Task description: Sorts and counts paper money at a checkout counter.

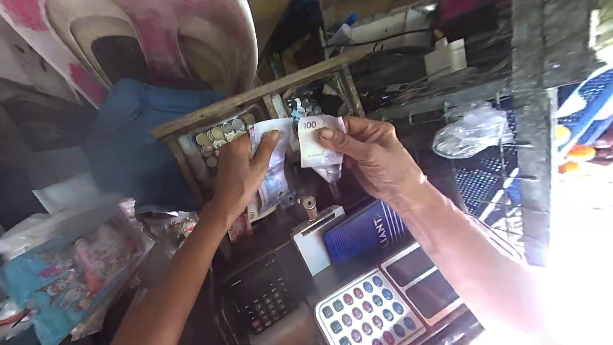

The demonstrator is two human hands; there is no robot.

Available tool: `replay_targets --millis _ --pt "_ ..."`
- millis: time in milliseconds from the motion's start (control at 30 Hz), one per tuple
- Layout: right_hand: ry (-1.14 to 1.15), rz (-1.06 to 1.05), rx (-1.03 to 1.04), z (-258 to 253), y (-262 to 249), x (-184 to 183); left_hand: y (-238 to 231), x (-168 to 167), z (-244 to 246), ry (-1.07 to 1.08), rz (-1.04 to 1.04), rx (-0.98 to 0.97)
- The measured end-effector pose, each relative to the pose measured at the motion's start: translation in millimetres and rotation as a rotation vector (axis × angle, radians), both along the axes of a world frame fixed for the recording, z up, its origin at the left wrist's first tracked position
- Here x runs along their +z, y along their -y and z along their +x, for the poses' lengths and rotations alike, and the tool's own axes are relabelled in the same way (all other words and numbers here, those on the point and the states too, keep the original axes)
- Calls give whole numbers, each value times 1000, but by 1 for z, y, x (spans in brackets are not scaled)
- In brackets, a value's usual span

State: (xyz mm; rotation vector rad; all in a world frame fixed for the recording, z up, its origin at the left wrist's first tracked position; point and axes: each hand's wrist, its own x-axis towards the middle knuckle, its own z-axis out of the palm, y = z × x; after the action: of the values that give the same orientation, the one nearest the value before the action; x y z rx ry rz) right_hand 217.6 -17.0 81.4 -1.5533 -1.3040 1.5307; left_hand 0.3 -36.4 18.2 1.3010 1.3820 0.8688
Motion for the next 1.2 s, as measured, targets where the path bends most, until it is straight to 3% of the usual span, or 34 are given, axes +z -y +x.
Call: replay_targets --millis 200,333,467,733,967,1200 --pt "28 -108 -274 -47 5 1 8 16 10 185 -72 165" --pt "149 21 -221 -56 14 -10 16 25 14 233 -60 181" --pt "152 125 -159 -65 18 -12 13 28 9 122 -83 167" --pt "106 18 54 -44 2 3 7 26 -4 30 24 88" --pt "319 353 94 -36 -10 13 -2 15 -2 81 16 129" --pt "294 704 201 -38 -34 31 -10 -1 5 271 -100 160"
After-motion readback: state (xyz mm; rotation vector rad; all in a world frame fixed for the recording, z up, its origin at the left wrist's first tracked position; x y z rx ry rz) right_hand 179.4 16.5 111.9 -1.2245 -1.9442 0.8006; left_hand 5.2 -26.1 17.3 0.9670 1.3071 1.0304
